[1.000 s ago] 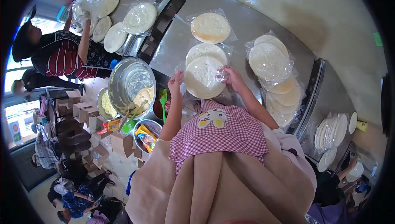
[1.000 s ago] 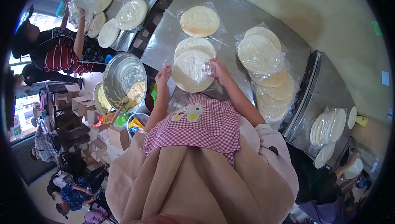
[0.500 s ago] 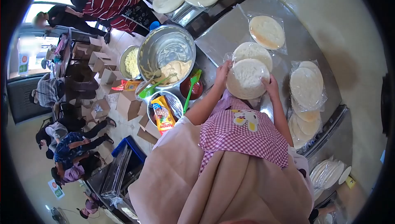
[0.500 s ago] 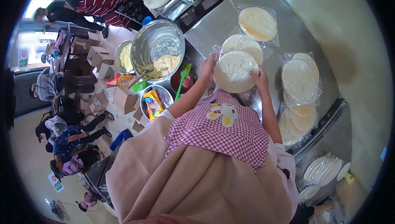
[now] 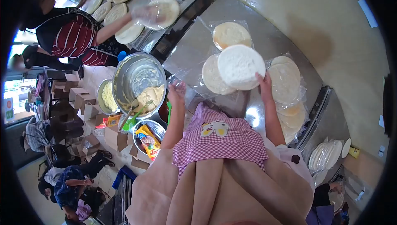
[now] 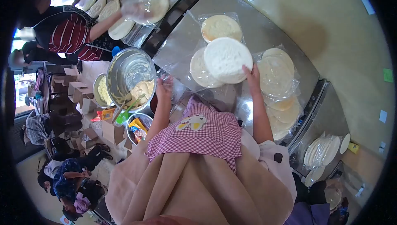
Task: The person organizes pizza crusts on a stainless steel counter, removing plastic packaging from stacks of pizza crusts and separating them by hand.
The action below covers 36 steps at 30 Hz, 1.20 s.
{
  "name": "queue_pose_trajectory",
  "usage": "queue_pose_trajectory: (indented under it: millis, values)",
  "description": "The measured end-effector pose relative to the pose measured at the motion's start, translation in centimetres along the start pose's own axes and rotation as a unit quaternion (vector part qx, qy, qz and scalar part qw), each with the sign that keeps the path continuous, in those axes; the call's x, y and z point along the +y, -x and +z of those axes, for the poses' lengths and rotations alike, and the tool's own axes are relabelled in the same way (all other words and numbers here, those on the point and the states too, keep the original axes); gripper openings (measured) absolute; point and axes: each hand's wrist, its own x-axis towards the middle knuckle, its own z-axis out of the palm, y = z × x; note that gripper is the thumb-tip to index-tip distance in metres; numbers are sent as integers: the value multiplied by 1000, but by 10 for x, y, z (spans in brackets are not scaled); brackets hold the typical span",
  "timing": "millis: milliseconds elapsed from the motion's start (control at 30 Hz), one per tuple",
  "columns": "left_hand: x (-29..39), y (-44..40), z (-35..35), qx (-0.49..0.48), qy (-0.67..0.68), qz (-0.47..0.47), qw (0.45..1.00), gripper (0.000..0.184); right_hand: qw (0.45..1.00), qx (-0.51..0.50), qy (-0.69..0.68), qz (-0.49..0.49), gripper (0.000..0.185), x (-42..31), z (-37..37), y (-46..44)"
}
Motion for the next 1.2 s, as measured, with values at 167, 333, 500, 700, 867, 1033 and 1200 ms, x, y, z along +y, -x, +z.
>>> queue_pose_trajectory:
  millis: [167,333,500,700,867,1033,1200]
  values:
    - [20,29,0,-25,-68,58,996,39,933,37,314,-170,32,-41,-24,-111]
    - [21,64,21,-34,-119,133,983,41,836,32,522,-165,44,-87,20,-148]
    - [36,79,27,-40,-219,157,962,45,665,-188,679,-246,69,8,49,-138]
    - [55,88,39,-37,-274,251,928,44,659,-181,686,-251,64,54,54,-149]
    - [61,93,60,-18,-333,333,882,45,802,-165,569,-76,51,-74,73,-130]
    - [50,94,91,-192,-331,221,897,56,990,-117,-82,20,45,-91,54,-103]
    - [-13,71,97,-375,-279,135,874,67,936,-107,-286,178,44,-56,69,-25]
